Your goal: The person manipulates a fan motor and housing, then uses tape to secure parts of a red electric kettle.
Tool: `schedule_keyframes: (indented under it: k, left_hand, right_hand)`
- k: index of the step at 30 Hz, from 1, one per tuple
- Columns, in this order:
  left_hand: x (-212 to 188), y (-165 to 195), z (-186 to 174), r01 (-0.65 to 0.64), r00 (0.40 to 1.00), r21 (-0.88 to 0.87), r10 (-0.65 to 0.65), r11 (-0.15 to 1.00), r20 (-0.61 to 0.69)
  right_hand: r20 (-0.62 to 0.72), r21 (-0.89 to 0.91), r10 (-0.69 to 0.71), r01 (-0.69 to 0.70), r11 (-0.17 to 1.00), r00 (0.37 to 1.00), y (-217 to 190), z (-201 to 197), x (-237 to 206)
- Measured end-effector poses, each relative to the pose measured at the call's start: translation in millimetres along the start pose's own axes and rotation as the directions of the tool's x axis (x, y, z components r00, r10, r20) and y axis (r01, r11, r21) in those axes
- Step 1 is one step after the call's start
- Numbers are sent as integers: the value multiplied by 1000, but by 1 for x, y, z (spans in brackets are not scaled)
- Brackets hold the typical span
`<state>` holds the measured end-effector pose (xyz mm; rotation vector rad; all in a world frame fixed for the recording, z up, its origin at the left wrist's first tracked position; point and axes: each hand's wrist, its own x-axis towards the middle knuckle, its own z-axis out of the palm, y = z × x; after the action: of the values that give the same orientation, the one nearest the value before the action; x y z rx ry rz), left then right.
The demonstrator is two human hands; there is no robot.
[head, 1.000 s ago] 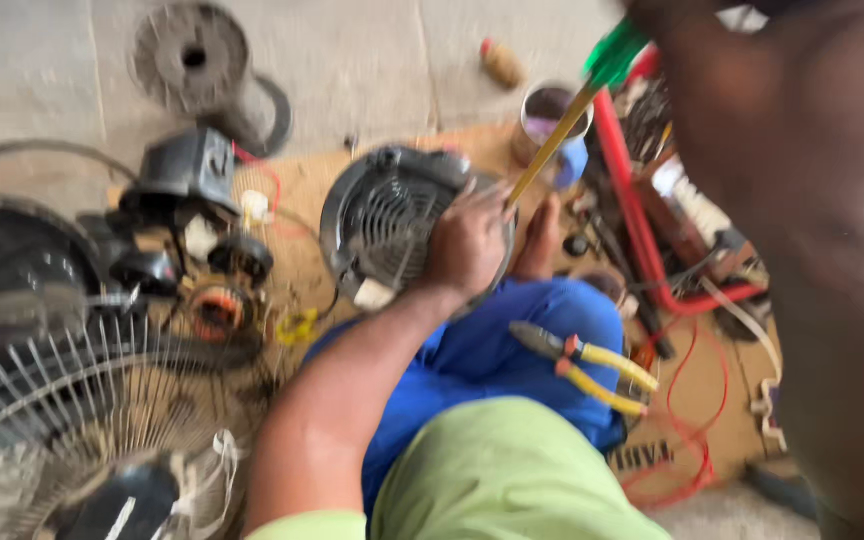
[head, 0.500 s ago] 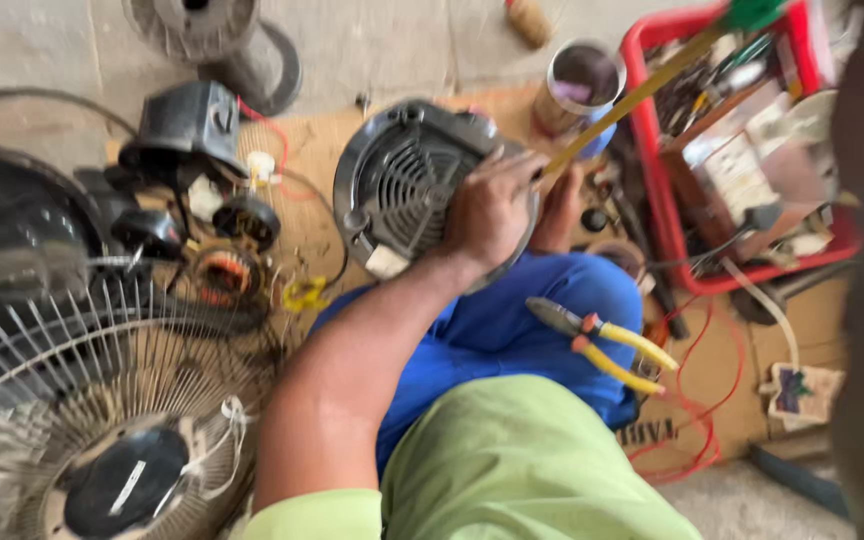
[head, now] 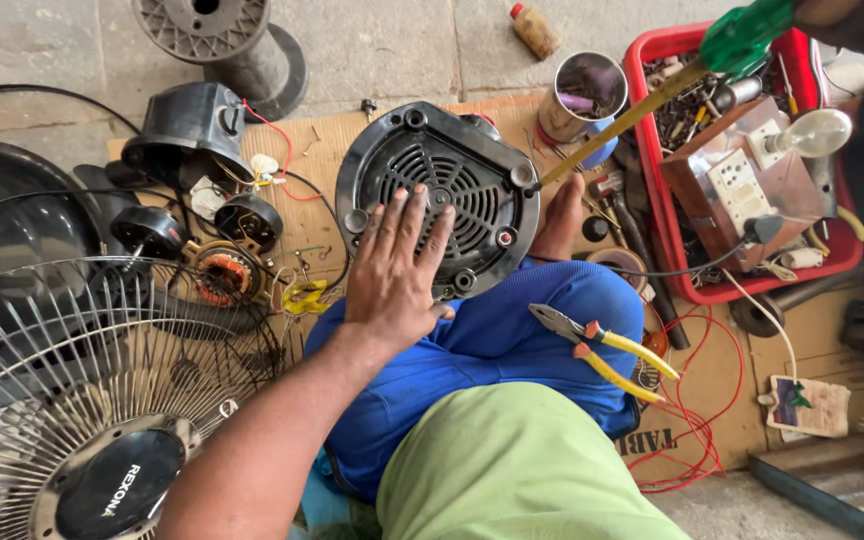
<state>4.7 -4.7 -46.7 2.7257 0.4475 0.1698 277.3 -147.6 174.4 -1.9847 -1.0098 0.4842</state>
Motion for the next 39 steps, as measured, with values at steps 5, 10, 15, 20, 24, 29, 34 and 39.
schedule_keyframes:
  k: [5,10,15,20,24,29,34,39]
  left_hand:
    - [1,4,-7,34,999,-23,-34,999,25]
    - [2,2,-2,40,999,-12,-40,999,30]
    - [-2,4,-3,34,999,-41,-34,999,4]
    - [4,3,-7,16,1000,-51,-18,999,-24]
    - [4,-2,-1,-13,997,-65,8,998,-72]
    - [0,-2,5,0,998,-86,-6,996,-68]
    - [1,0,-2,6,997,-82,-12,997,-76]
    - [-1,-2,1,-9,995,-110,-2,994,-101]
  right_hand:
    - [-29,-13,-3,3,1000,1000,-5,1,-4]
    - [-49,-31,2,-4,999,999,-6,7,-6]
    - [-91,-62,-12,7,998,996,-8,7,-11]
    - [-77,-3,-65,65,998,995,-12,-2,-5]
    - [-48,35,-22,24,999,999,-9,-1,2]
    - [-54,41,6,-4,999,999,1,1,-5]
    - [-54,53,8,-5,999,999,8,-4,-14]
    - [-63,44,22,-20,999,998,1,1,-15]
